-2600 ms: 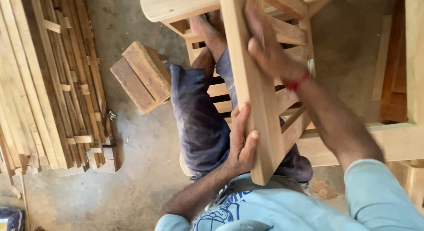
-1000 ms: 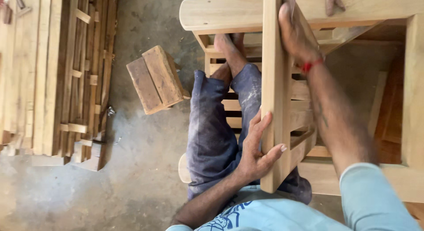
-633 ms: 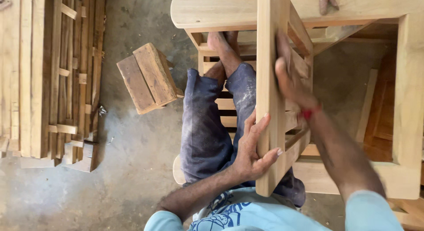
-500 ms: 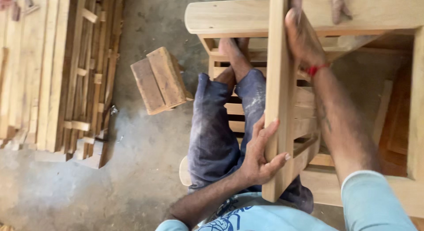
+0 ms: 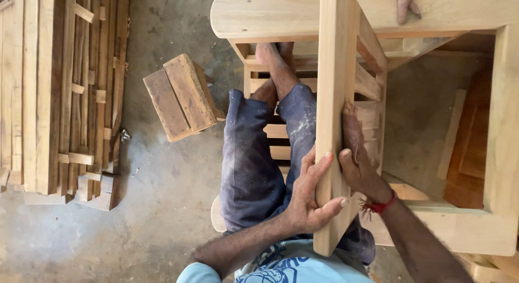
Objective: The person sands the surfaces and edges of a wooden chair frame using sandpaper and their hands, occasionally using a mallet to tap parts of the assembly together.
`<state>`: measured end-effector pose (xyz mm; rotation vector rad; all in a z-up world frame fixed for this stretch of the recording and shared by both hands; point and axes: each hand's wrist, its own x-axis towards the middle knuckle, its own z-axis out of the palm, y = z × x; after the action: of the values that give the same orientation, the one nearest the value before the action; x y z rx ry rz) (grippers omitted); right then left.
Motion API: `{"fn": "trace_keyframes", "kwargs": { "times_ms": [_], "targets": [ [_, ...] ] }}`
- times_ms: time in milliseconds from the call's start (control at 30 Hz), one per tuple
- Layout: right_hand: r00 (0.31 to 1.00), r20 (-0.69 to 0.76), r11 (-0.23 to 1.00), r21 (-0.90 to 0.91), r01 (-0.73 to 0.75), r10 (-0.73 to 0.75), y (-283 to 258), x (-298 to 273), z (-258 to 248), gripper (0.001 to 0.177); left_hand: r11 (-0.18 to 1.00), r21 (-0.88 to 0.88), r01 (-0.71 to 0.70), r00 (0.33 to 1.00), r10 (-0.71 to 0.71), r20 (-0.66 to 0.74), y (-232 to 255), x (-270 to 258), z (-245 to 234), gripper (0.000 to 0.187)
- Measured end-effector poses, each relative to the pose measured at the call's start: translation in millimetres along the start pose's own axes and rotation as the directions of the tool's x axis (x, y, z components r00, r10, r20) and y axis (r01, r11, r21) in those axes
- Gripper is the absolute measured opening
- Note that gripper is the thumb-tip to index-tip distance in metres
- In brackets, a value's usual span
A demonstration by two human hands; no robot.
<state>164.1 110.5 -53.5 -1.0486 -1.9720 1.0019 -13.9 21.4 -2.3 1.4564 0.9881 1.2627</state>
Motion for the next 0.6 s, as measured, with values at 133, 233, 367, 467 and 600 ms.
{"fn": "trace_keyframes", "kwargs": {
  "times_ms": [133, 233, 367, 467, 600],
  "targets": [
    [0.999, -0.019, 0.999, -0.023, 0.050, -0.050, 46, 70, -11, 0.065, 0.999, -0.032, 0.037, 0.999, -0.036, 0.022, 2, 2, 5, 0.085],
    [0.995, -0.041, 0.994, -0.043, -0.097, 0.096, 62, 166, -33, 0.081, 0.997, 0.005, 0.075, 0.996, -0.075, 0.038, 7, 6, 2, 0.089],
    [0.962, 0.006, 0.962, 0.023, -0.273, 0.273, 54, 218, -48, 0.098, 0.992, -0.003, 0.128, 0.991, -0.128, 0.032, 14, 10, 2, 0.087],
    [0.989, -0.053, 0.991, 0.004, -0.135, 0.135, 56, 190, -38, 0.091, 0.989, -0.018, 0.149, 0.988, -0.149, 0.032, 15, 13, 1, 0.088],
    [1.000, -0.032, 1.000, -0.028, -0.001, 0.000, 45, 68, -11, 0.068, 0.992, 0.004, 0.123, 0.992, -0.123, 0.038, 12, 15, -3, 0.093]
  ]
}}
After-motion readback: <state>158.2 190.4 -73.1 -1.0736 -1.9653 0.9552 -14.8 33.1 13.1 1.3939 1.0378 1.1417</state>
